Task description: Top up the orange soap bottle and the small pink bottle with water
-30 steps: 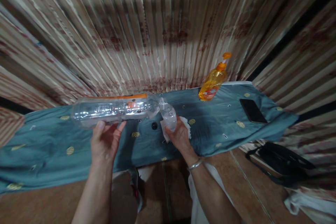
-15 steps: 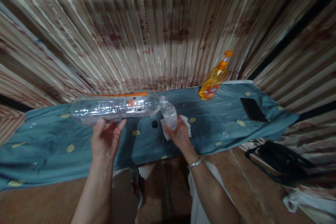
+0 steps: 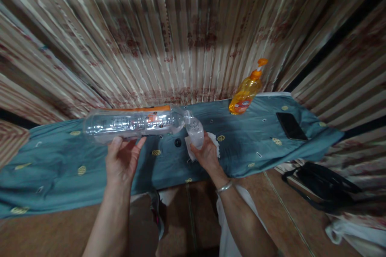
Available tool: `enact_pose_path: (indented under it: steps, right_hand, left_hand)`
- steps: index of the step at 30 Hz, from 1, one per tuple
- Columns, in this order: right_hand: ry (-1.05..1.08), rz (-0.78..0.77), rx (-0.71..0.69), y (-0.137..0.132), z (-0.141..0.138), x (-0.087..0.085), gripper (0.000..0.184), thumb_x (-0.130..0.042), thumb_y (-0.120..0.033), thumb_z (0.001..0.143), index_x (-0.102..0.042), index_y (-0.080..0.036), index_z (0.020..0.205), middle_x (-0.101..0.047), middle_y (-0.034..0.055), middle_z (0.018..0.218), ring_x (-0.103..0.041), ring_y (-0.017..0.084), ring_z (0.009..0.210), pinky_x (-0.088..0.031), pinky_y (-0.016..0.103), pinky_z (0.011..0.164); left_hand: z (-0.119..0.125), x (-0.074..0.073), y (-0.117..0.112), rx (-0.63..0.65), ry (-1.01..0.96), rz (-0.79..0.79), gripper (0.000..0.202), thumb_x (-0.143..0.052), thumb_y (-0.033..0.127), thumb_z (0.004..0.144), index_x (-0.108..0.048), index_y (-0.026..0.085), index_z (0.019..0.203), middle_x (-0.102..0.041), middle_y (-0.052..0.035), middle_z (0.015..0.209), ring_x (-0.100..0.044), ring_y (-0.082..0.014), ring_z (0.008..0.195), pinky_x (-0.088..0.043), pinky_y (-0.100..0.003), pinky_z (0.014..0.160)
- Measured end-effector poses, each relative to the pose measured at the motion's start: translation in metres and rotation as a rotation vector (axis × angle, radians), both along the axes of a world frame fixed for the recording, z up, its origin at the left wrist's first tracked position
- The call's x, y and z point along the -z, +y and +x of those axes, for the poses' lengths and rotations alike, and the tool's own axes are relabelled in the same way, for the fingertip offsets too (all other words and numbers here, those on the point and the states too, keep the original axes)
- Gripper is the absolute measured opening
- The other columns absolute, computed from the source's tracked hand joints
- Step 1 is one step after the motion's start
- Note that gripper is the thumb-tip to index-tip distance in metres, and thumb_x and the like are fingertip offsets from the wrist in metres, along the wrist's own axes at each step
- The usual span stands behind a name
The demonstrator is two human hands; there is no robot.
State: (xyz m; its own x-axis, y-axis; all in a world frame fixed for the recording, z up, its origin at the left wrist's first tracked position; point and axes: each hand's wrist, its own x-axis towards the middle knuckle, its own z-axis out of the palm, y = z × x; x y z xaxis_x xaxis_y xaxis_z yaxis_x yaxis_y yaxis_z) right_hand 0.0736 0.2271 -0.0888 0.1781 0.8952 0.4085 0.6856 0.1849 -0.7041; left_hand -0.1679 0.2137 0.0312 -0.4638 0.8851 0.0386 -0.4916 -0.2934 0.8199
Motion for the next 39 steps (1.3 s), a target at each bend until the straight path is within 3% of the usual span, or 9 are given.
enact_pose_path:
  steps: [10, 15, 23, 30, 39]
  right_hand:
    - [-0.024, -0.029, -0.001, -0.001, 0.000, -0.003, 0.063, -0.071, -0.038, 0.087, -0.056, -0.004, 0.138, -0.077, 0.0237, 0.116, -0.075, 0.034, 0.106, -0.062, 0.047, 0.095]
    - [-0.023, -0.032, 0.008, -0.001, 0.000, -0.003, 0.063, -0.070, -0.038, 0.088, -0.056, -0.005, 0.139, -0.077, 0.0226, 0.116, -0.075, 0.034, 0.106, -0.062, 0.047, 0.094]
    - [-0.043, 0.046, 0.023, 0.002, -0.002, 0.008, 0.063, -0.067, -0.042, 0.091, -0.054, -0.005, 0.139, -0.077, 0.0227, 0.116, -0.076, 0.035, 0.106, -0.063, 0.050, 0.094]
    - [-0.014, 0.010, 0.001, 0.001, 0.000, 0.003, 0.063, -0.069, -0.040, 0.089, -0.054, -0.007, 0.140, -0.077, 0.0228, 0.118, -0.075, 0.035, 0.109, -0.062, 0.049, 0.095]
    - [-0.012, 0.006, 0.004, 0.000, 0.000, 0.001, 0.063, -0.069, -0.040, 0.088, -0.054, -0.007, 0.140, -0.077, 0.0228, 0.119, -0.076, 0.035, 0.109, -0.062, 0.050, 0.096]
  left_hand:
    - [0.003, -0.005, 0.000, -0.014, -0.068, -0.019, 0.046, -0.101, 0.035, 0.047, -0.072, 0.025, 0.082, -0.078, 0.0022, 0.082, -0.075, -0.0226, 0.082, -0.068, -0.040, 0.078]
    - [0.003, -0.005, 0.000, -0.016, -0.056, -0.016, 0.047, -0.102, 0.037, 0.045, -0.069, 0.024, 0.075, -0.076, 0.0033, 0.077, -0.075, -0.0215, 0.079, -0.068, -0.039, 0.077]
    - [-0.002, 0.000, 0.000, 0.012, -0.038, -0.005, 0.039, -0.098, 0.035, 0.054, -0.068, 0.026, 0.078, -0.076, 0.0050, 0.079, -0.076, -0.0212, 0.081, -0.068, -0.040, 0.080]
    - [-0.002, 0.000, 0.000, -0.010, -0.078, -0.015, 0.034, -0.095, 0.031, 0.060, -0.070, 0.024, 0.081, -0.075, 0.0039, 0.077, -0.074, -0.0191, 0.075, -0.066, -0.040, 0.083]
    - [0.000, -0.003, -0.001, -0.010, -0.012, -0.013, 0.040, -0.098, 0.036, 0.054, -0.069, 0.027, 0.079, -0.076, 0.0047, 0.078, -0.075, -0.0205, 0.077, -0.068, -0.039, 0.079]
